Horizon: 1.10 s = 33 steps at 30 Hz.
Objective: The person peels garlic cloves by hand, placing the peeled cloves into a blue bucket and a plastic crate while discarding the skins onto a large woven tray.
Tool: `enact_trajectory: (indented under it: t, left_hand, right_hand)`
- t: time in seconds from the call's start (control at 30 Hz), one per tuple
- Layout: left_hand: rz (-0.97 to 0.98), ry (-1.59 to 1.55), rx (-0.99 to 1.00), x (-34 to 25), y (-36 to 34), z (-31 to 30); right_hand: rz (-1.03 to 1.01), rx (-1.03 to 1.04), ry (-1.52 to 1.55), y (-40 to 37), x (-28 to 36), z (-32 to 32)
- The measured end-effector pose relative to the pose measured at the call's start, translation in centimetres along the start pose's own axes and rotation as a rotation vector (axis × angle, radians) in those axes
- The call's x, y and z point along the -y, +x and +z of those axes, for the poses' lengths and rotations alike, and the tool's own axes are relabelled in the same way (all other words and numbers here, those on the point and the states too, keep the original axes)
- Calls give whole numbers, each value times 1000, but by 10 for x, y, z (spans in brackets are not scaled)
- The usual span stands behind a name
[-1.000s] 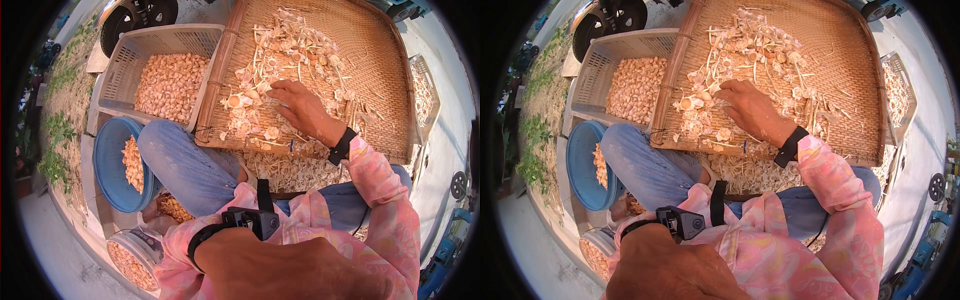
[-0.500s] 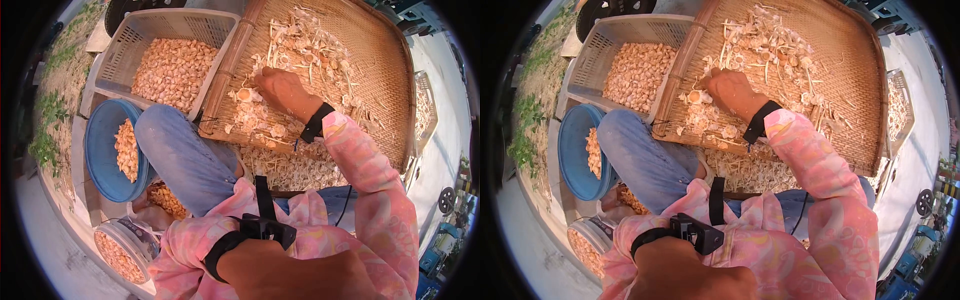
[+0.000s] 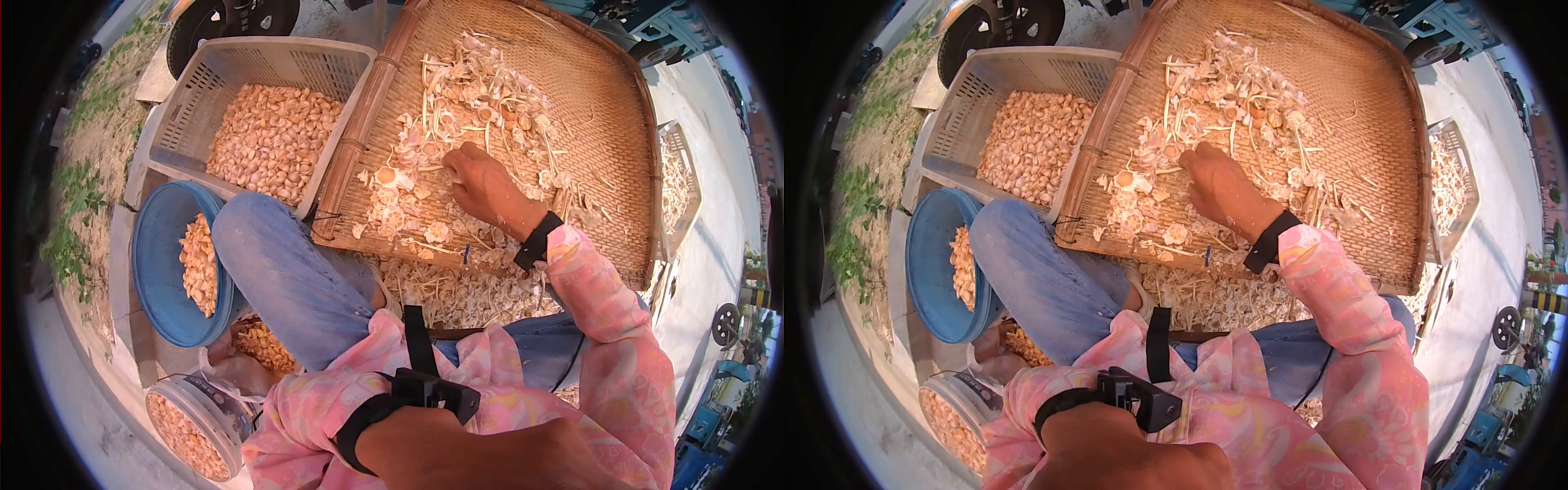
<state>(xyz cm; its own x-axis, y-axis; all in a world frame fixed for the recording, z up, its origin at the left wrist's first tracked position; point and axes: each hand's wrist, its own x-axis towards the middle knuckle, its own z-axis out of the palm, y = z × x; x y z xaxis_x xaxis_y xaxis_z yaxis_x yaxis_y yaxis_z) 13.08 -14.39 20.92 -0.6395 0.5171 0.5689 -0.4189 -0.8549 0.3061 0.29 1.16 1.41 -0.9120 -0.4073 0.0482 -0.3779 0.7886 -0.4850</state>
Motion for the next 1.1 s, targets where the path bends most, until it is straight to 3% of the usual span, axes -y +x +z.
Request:
enact_trajectory:
  t: [0.03,0.1,0.13,0.2,0.27,0.33,0.4,0.47,0.53,0.63,0.67,0.73,0.83,0.87,0.97,1.1]
  left_hand:
    - [-30,-18,-28,0,-2,5]
    - [-132,70,180,-3,2,-5]
    - [-196,169,405,-13,21,-24]
    - [-214,51,253,-14,20,-24]
    - [-52,243,-253,-20,8,-23]
    - [195,1029,-452,-51,15,-68]
    - [209,1701,-871,-100,11,-113]
    - [13,1961,-934,-131,-7,-148]
    - [-145,1843,-843,-108,-7,-156]
    - [-566,1361,-721,-37,-7,-173]
    - [-575,1187,-716,-21,-8,-191]
    - [-443,723,-896,-2,-2,-214]
    - [-472,778,-868,22,13,-211]
    - [-563,792,-800,27,10,-212]
    - [-700,596,-998,43,12,-195]
    - [-570,635,-805,58,-7,-202]
  right_hand:
    - [22,-2,49,-6,-2,-9]
    - [146,-56,283,-21,-11,-11]
    - [222,-69,423,-30,-12,-13]
    - [400,-33,721,-46,-19,-20]
    - [446,-107,951,-58,-21,-25]
    - [443,-178,1059,-67,-22,-32]
    - [406,-247,1123,-72,-22,-32]
    - [346,-297,1151,-72,-19,-32]
    - [304,-331,1210,-66,-9,-33]
    - [287,-315,1251,-62,5,-33]
    - [286,-304,1256,-60,8,-33]
    - [321,-318,1230,-63,9,-30]
    - [360,-363,1262,-69,3,-25]
    - [358,-392,1277,-69,2,-24]
    - [314,-468,1279,-66,5,-23]
    - [303,-509,1077,-69,0,-16]
